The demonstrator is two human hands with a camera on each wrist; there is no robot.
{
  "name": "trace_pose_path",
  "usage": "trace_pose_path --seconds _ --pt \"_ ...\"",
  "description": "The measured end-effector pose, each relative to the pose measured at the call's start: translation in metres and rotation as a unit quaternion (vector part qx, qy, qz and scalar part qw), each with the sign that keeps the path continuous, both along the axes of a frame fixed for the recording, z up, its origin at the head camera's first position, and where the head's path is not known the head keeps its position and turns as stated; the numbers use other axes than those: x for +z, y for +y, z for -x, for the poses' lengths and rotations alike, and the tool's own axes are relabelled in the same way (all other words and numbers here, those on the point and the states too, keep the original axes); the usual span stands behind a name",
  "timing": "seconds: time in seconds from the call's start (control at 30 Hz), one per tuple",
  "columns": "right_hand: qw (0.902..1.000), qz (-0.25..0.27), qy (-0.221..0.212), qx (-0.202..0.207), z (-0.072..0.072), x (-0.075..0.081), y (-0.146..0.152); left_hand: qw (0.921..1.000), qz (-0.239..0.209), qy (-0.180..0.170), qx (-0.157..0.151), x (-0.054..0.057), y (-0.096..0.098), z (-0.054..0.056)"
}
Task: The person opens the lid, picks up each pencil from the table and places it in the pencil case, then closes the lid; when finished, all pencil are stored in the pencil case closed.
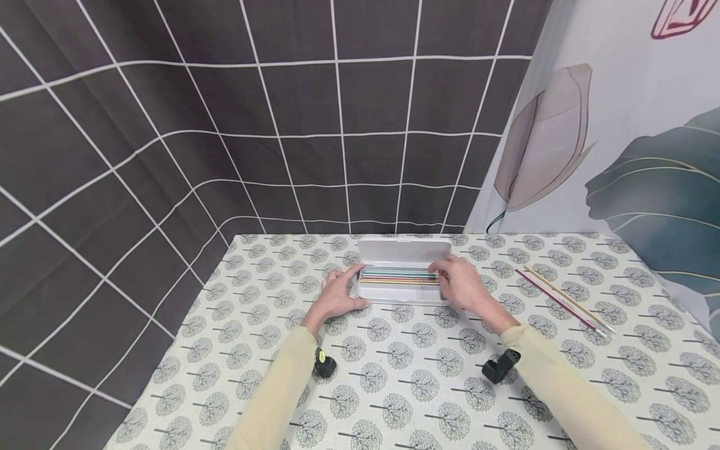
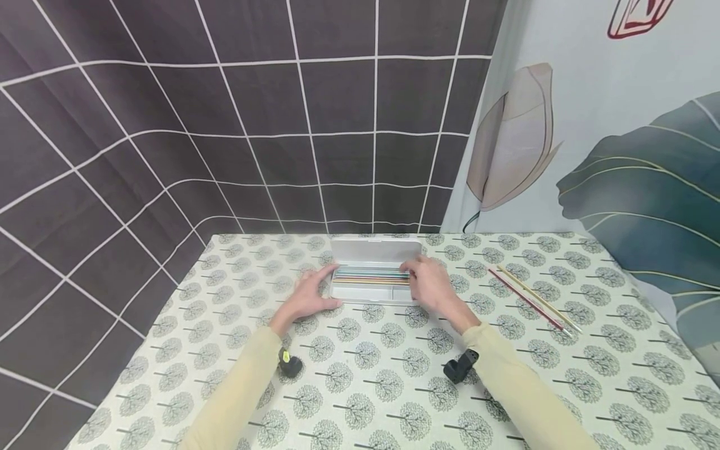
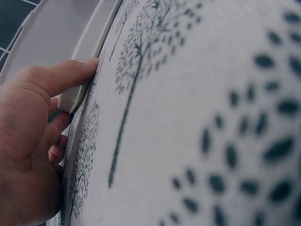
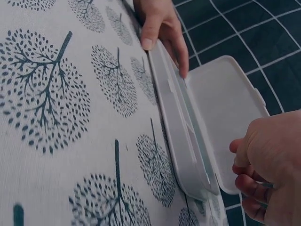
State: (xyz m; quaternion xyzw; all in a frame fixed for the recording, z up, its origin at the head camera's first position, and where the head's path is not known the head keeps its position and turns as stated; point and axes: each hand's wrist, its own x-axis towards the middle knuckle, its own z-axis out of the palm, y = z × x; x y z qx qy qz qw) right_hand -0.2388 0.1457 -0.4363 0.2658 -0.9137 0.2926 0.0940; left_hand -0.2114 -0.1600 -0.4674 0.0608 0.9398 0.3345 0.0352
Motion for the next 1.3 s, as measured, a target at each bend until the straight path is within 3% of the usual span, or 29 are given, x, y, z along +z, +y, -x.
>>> trace_pose_path --seconds 0.13,0.23,0.43,0.73,1.0,1.3 --pt "0.9991 0.029 0.029 -0.012 -0.003 -0.001 0.022 1.0 -0.005 -0.002 0.001 0.0 0.001 0.0" --pt "0.9984 0.043 0.022 -0.028 -0.009 -0.004 0.042 1.0 -0.009 -0.004 0.002 -0.001 0.001 0.001" --pt "0.9958 0.061 -0.001 -0.069 -0.032 -0.007 0.084 0.9999 -0.013 -0.002 -0.001 -0.001 0.0 0.001" --pt "0.9862 0.052 0.03 -0.155 -0.061 -0.013 0.145 0.9999 -0.012 0.001 0.003 -0.002 -0.002 0.002" --pt "0.9746 0.047 -0.001 -0.219 -0.082 -0.022 0.176 0.9999 -0.009 0.0 0.003 -0.003 -0.002 0.003" --pt "0.9627 0.038 -0.013 -0.268 -0.092 -0.031 0.194 1.0 -0.002 0.0 0.0 -0.004 -0.001 0.002"
